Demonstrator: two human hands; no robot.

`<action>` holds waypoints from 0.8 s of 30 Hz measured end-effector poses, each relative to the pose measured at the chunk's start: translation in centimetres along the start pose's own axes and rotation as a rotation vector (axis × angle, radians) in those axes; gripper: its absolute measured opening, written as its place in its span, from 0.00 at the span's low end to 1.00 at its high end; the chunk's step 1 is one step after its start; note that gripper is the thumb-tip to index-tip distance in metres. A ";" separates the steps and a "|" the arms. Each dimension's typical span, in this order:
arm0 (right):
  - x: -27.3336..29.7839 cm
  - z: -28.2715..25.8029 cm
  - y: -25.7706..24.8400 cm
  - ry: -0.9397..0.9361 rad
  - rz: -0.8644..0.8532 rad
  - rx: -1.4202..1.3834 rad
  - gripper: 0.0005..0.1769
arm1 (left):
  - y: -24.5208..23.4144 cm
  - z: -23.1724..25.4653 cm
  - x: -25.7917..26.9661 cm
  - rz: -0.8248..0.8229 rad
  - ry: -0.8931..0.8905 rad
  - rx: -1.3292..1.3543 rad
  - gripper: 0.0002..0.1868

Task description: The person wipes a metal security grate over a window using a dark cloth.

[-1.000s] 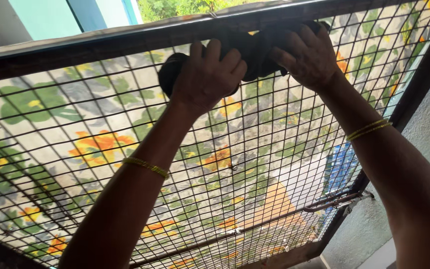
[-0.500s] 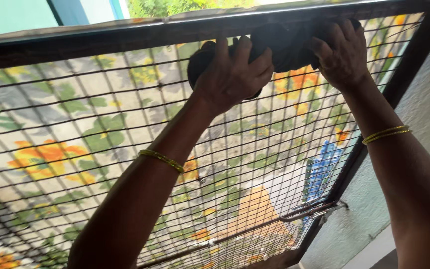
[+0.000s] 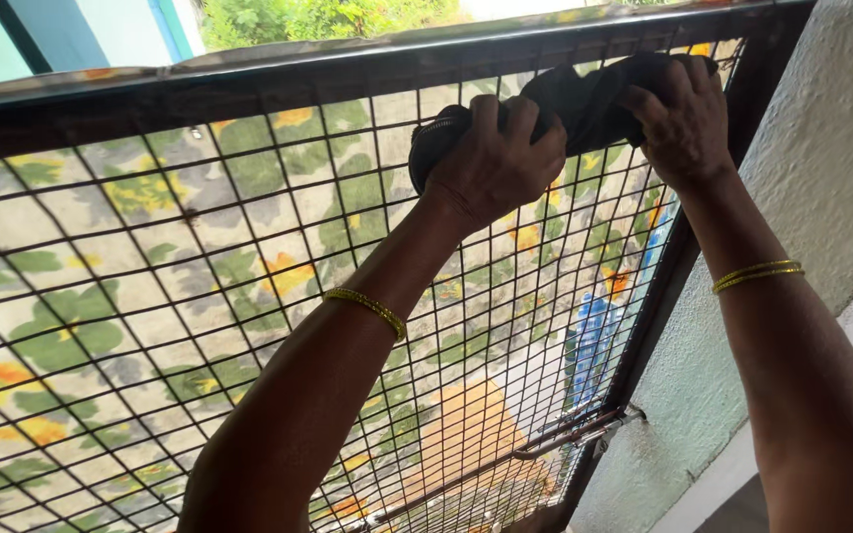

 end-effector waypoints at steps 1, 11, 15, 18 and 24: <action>0.2 0.3 0.1 0.022 0.008 -0.026 0.31 | 0.2 0.1 -0.1 0.016 -0.013 0.019 0.09; 2.2 -2.4 -0.3 0.159 0.053 -0.090 0.26 | 1.5 2.2 0.0 0.048 -0.138 0.213 0.11; 2.5 -3.8 -0.2 0.286 -0.054 -0.043 0.27 | 0.0 1.3 0.9 0.082 -0.191 0.293 0.14; 1.6 -5.9 -0.9 0.287 -0.108 -0.047 0.30 | -1.4 0.3 2.5 -0.014 -0.076 0.194 0.16; -3.0 -12.1 -2.9 0.210 -0.062 -0.059 0.30 | -6.0 -3.3 5.8 0.037 -0.082 0.216 0.14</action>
Point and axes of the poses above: each hand's wrist, its own x-axis away from the middle knuckle, its own y-axis out of the palm, z = x × y, the point moved 6 cm from there along -x, towards the middle knuckle, and after that the axes turned 8 degrees about z, right-handed, at the moved point
